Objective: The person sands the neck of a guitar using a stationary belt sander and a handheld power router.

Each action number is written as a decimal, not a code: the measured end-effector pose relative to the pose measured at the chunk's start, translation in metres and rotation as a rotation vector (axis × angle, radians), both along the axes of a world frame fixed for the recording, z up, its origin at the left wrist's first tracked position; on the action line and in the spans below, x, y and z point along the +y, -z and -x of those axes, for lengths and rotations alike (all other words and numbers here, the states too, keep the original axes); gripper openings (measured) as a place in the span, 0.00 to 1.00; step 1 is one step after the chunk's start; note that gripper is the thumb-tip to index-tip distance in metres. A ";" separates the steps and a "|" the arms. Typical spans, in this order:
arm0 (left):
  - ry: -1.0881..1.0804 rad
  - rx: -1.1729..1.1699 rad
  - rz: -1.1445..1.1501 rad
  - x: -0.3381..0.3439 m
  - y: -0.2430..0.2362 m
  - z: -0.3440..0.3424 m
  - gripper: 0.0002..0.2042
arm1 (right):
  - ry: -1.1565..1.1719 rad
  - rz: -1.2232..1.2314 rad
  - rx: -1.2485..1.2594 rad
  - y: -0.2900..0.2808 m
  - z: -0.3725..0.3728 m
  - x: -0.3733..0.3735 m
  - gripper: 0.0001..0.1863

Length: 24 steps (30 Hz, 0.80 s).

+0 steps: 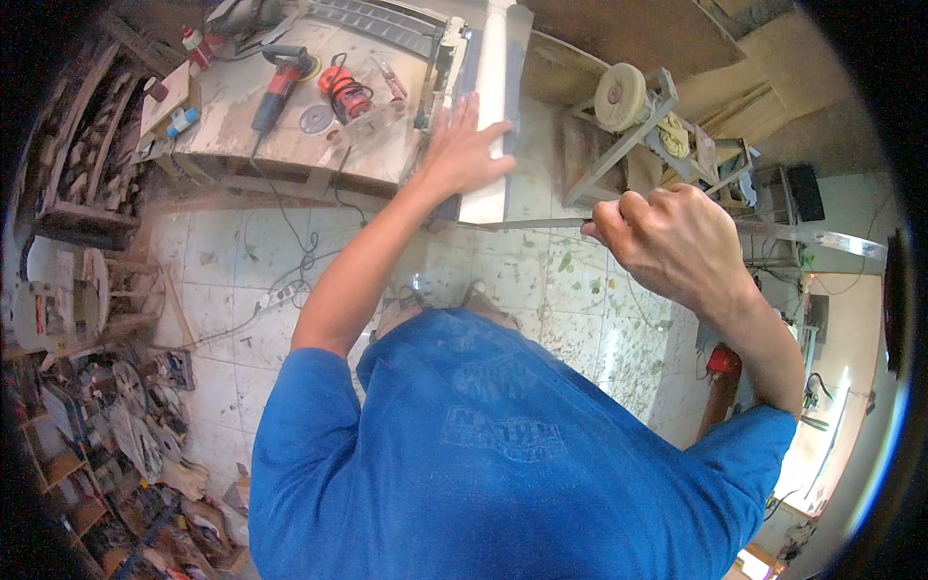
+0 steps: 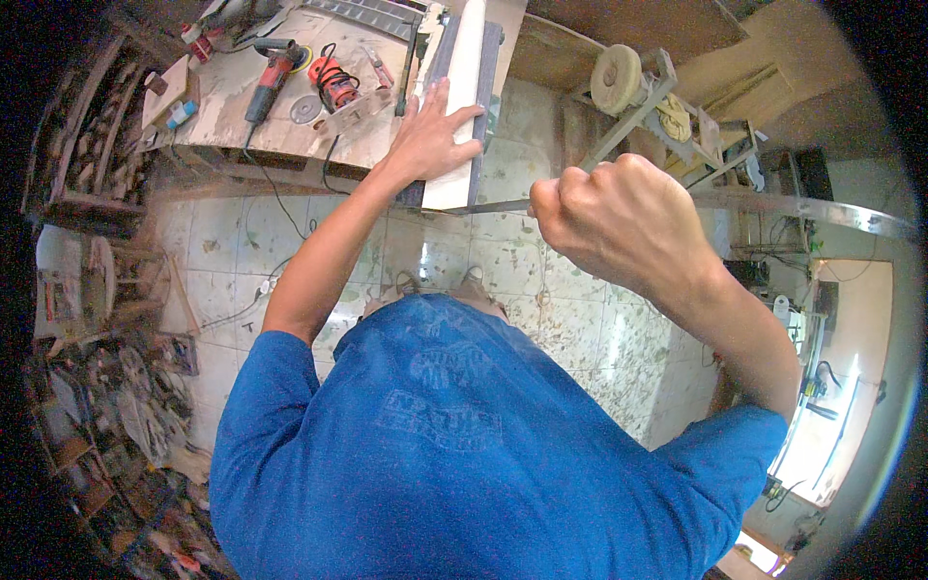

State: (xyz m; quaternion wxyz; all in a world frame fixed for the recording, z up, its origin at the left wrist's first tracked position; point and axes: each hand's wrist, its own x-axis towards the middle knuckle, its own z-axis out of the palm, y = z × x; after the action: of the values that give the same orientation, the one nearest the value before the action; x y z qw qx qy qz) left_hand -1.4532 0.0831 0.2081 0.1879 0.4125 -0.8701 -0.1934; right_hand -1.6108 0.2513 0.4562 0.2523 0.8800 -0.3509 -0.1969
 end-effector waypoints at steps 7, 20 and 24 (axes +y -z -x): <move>0.000 0.020 -0.010 0.001 0.002 0.000 0.35 | 0.056 -0.049 0.019 0.008 -0.023 0.006 0.08; -0.014 0.024 0.016 0.002 0.002 0.000 0.34 | 0.049 -0.040 0.220 0.002 -0.101 0.014 0.10; -0.014 0.060 0.014 0.004 0.003 -0.004 0.35 | 0.046 -0.027 0.243 0.018 -0.105 0.018 0.07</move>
State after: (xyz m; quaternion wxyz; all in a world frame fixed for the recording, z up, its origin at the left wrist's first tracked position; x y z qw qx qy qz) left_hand -1.4490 0.0867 0.2051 0.2182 0.4112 -0.8626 -0.1982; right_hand -1.5056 0.2692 0.4379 0.2766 0.8447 -0.3352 -0.3125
